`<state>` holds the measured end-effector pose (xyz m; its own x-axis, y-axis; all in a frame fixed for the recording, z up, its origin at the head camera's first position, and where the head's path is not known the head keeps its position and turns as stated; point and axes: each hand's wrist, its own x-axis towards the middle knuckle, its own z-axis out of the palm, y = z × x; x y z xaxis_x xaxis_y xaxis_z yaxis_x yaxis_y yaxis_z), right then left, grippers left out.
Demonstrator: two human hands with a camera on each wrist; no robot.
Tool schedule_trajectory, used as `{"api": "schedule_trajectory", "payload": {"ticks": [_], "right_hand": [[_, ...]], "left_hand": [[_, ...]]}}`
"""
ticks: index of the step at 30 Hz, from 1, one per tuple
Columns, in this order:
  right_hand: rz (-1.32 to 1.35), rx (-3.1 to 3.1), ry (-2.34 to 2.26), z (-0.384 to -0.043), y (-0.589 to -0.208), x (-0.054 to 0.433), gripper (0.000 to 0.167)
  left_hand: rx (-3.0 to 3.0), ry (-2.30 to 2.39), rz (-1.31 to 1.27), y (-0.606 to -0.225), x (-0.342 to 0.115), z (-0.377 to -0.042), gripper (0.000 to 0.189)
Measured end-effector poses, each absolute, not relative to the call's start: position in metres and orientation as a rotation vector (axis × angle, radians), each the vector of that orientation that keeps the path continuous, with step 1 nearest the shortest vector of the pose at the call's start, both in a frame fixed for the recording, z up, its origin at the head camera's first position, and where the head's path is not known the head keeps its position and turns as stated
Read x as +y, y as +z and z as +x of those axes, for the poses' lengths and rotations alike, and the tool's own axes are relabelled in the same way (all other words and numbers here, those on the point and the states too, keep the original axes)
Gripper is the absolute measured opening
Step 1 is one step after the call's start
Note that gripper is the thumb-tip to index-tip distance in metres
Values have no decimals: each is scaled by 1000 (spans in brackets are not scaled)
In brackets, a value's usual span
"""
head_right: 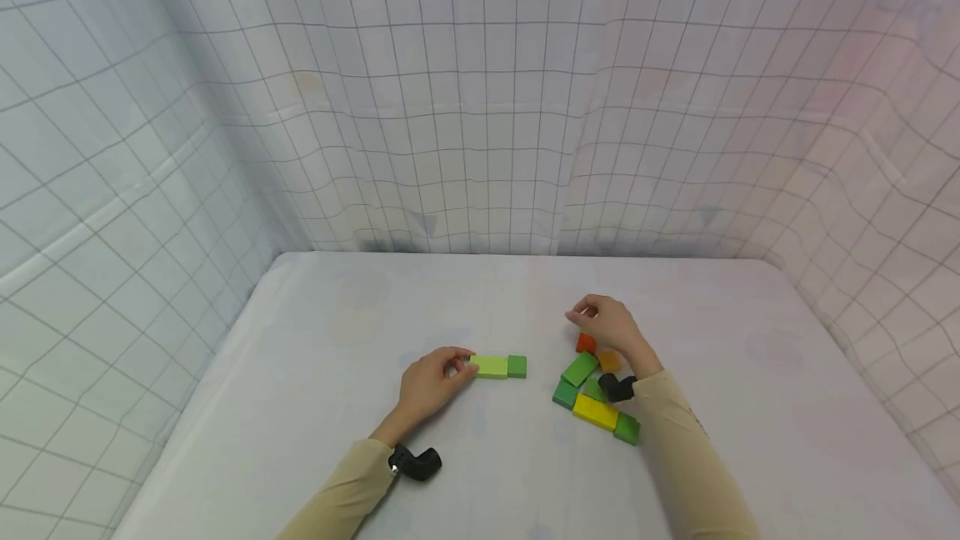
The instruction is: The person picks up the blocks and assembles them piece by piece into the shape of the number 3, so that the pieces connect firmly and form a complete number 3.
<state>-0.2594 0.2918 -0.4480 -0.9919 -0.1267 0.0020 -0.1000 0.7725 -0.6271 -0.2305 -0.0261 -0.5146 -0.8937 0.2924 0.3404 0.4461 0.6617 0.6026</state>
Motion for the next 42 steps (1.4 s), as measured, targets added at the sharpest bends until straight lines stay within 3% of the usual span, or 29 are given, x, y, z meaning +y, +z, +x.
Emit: {"api": "schedule_trajectory", "payload": {"ticks": [10, 18, 42], "right_hand": [[15, 2920, -950, -265, -456, 316, 41], [32, 2729, -965, -267, -457, 327, 51], [-19, 2639, -1030, -287, -455, 328, 30]], "left_hand": [[-2679, -1047, -586, -516, -26, -231, 25], [-2693, -1043, -584, -516, -26, -231, 26], [-2695, -1027, -584, -515, -25, -230, 27]]}}
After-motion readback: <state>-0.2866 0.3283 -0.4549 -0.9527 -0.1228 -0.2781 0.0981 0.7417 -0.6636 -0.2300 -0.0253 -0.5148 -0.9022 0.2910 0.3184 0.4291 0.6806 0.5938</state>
